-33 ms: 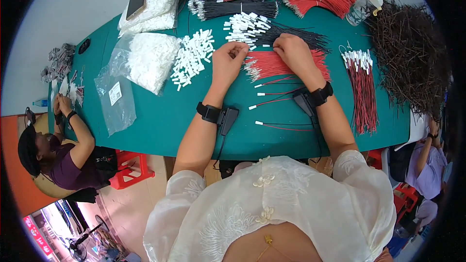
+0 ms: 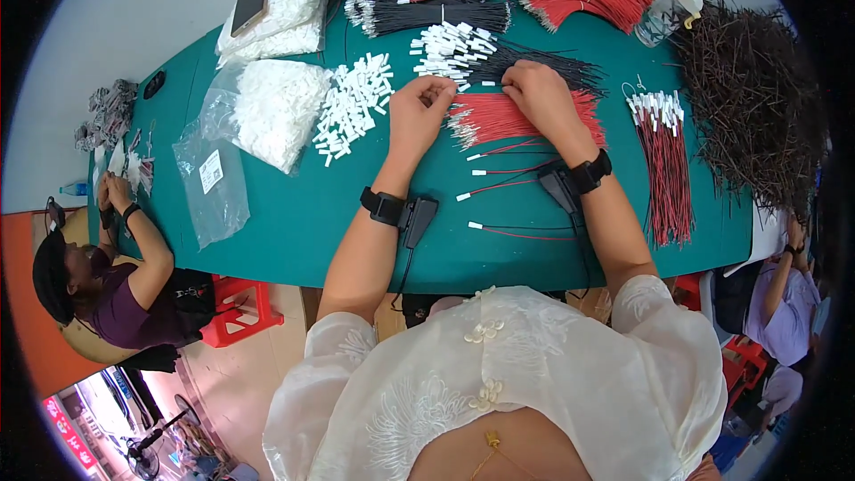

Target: The person picks up a red wire and a white connector, fits them together by hand, and repeats this process several times. They then gather the assembled wires into a bundle and secure them with a rubber band.

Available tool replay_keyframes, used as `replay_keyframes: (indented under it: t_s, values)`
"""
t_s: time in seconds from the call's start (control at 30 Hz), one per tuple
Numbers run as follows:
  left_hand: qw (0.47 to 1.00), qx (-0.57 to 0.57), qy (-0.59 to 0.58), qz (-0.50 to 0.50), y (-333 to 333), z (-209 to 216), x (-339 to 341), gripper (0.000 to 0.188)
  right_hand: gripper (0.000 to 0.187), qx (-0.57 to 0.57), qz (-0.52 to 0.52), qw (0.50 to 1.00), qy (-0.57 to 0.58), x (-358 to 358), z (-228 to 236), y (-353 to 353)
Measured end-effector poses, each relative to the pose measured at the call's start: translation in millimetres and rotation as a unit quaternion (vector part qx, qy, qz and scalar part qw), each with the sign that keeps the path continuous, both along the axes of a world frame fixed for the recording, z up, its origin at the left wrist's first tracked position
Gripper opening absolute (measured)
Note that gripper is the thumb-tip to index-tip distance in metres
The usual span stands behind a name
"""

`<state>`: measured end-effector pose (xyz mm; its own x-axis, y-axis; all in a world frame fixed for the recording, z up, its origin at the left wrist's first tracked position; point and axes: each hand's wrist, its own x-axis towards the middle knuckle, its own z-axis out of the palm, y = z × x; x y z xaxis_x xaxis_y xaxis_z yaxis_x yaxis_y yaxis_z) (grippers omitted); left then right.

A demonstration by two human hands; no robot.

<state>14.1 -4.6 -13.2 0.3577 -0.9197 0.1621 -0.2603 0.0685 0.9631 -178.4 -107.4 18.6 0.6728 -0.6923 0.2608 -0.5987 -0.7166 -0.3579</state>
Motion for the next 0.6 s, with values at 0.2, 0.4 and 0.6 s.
replay_keyframes:
  t_s: [0.2, 0.4, 0.6]
  values:
    - [1.0, 0.009, -0.007, 0.001, -1.5, -1.6, 0.8, 0.015, 0.009, -0.025, 0.025, 0.999, 0.033, 2.2, -2.5, -5.6]
    - [1.0, 0.021, -0.001, -0.02, -1.6, 3.0, -3.4, 0.016, 0.01, -0.073, 0.093, 0.993, 0.017, -2.4, 6.5, -9.6]
    - [0.996, 0.047, 0.002, -0.075, 4.9, 2.2, -4.9, 0.018, 0.007, -0.094, 0.156, 0.98, -0.081, 2.8, 14.9, 19.6]
